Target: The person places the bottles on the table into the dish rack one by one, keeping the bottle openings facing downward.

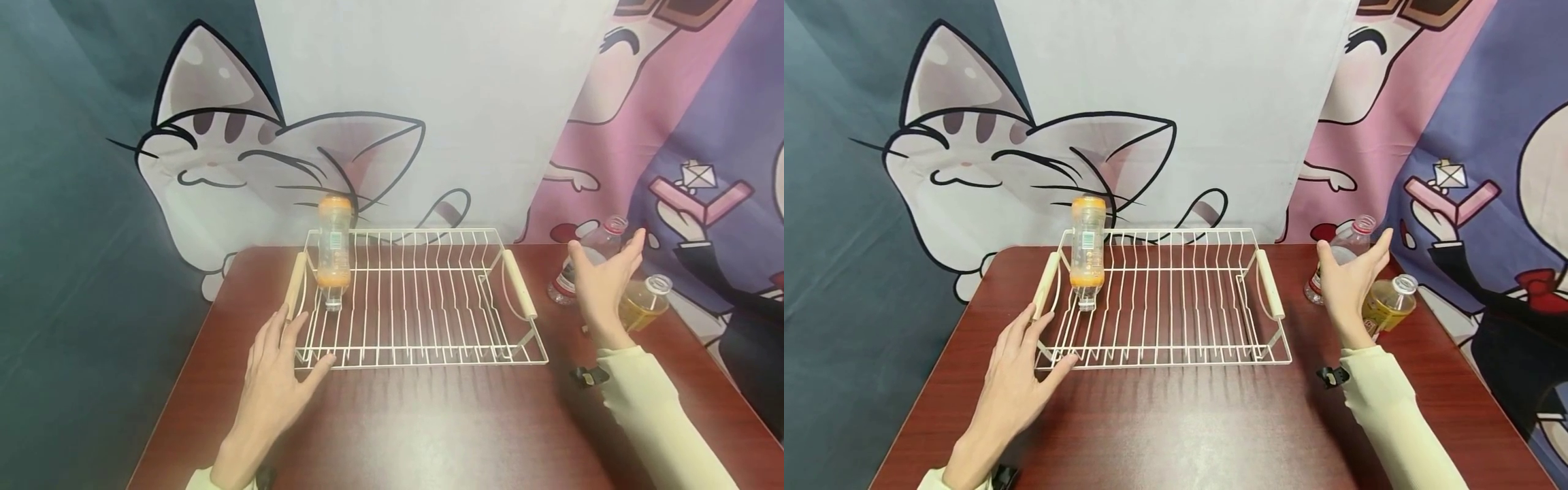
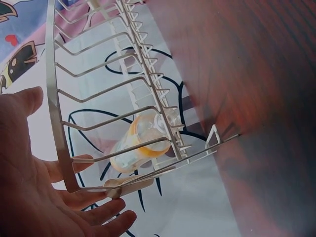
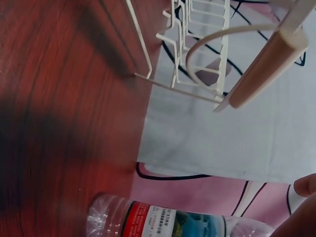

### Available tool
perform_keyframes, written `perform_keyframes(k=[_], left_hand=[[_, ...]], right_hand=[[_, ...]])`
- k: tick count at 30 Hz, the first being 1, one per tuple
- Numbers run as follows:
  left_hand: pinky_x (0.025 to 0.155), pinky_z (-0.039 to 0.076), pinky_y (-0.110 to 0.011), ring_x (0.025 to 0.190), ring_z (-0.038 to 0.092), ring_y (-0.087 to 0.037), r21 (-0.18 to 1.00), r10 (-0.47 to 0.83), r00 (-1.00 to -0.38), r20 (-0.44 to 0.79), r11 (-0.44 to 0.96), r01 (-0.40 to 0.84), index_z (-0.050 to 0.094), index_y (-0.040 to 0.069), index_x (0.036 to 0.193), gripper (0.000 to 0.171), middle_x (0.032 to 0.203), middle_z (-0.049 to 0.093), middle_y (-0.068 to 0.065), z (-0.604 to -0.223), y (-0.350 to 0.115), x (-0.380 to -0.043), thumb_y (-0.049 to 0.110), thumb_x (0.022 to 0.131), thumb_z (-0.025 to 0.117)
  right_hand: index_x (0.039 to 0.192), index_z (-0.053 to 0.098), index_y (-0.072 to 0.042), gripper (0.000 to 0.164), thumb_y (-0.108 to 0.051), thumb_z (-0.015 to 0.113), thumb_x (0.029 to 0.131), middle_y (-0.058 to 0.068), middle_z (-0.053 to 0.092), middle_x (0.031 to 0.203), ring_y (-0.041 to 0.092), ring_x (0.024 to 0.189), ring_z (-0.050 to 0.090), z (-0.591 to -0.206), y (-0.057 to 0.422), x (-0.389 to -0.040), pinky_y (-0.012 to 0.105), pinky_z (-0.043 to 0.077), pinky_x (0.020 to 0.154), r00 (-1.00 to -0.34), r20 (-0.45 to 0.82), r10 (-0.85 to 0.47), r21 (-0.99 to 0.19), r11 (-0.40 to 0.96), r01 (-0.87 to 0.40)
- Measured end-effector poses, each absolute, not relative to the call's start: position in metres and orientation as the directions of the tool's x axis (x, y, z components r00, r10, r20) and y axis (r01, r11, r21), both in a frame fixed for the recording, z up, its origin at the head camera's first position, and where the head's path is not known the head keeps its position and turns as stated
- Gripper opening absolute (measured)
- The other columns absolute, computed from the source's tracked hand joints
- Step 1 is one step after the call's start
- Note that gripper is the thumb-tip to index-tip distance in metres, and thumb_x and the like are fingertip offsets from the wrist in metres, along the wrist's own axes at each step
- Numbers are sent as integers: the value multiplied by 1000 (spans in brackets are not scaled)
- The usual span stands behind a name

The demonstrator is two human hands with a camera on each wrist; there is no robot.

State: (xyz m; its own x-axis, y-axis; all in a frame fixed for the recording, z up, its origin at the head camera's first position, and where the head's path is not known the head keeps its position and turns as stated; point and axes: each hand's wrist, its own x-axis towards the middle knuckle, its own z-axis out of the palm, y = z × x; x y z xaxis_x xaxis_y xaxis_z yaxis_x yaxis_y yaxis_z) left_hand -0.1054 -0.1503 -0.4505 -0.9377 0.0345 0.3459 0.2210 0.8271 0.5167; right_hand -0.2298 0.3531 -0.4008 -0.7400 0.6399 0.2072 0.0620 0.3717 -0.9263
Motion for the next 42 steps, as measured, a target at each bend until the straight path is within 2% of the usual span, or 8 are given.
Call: perform_keyframes(k=[5, 9, 18, 25, 33, 38, 42], left_hand=[[116, 35, -79, 162, 29, -44, 525, 28, -946, 324, 826, 204, 49, 15, 165, 81, 179, 30, -16, -451, -150, -106, 52, 100, 79], [117, 34, -78, 162, 30, -43, 523, 32, -942, 334, 825, 214, 50, 13, 164, 81, 179, 31, -15, -451, -150, -106, 51, 99, 80], [116, 34, -76, 161, 30, -44, 519, 37, -934, 356, 823, 231, 51, 10, 162, 80, 177, 33, -17, -452, -150, -107, 50, 99, 80], [116, 34, -77, 160, 31, -44, 521, 34, -930, 367, 820, 236, 52, 10, 162, 79, 176, 35, -18, -451, -151, -106, 48, 99, 80], [117, 33, -78, 161, 30, -44, 516, 32, -931, 363, 826, 229, 52, 9, 162, 80, 176, 35, -18, -447, -150, -105, 48, 99, 81], [116, 34, -78, 160, 31, -44, 514, 37, -924, 380, 822, 244, 52, 10, 162, 79, 176, 35, -18, -445, -150, -106, 47, 98, 82], [115, 35, -78, 160, 32, -44, 513, 40, -921, 387, 821, 251, 53, 11, 161, 79, 176, 35, -17, -445, -150, -105, 46, 97, 82]], right_hand=[[178, -8, -27, 111, -41, 72, 103, 7, 3, 183, 13, 170, 4, -404, 358, -242, 23, 6, 132, -727, 167, 666, -930, 351, 108], [178, -9, -28, 110, -37, 71, 104, 8, 3, 183, 15, 171, 3, -408, 362, -249, 25, 5, 133, -717, 151, 680, -931, 342, 129], [178, -7, -30, 107, -32, 69, 104, 11, 8, 182, 24, 170, 11, -420, 369, -256, 32, 9, 135, -703, 111, 702, -924, 333, 187], [179, -1, -29, 102, -24, 68, 104, 15, 22, 175, 24, 162, 30, -421, 370, -258, 31, 20, 134, -706, 143, 694, -920, 356, 163], [179, 5, -30, 101, -22, 70, 103, 16, 29, 173, 23, 159, 35, -414, 362, -253, 32, 22, 133, -708, 192, 680, -916, 382, 119], [178, 11, -31, 99, -24, 73, 101, 12, 30, 175, 22, 161, 34, -406, 354, -245, 33, 21, 133, -712, 234, 662, -908, 411, 83], [174, 21, -32, 93, -25, 76, 99, 6, 43, 166, 18, 151, 44, -402, 347, -235, 31, 32, 126, -710, 271, 650, -909, 416, 34]])
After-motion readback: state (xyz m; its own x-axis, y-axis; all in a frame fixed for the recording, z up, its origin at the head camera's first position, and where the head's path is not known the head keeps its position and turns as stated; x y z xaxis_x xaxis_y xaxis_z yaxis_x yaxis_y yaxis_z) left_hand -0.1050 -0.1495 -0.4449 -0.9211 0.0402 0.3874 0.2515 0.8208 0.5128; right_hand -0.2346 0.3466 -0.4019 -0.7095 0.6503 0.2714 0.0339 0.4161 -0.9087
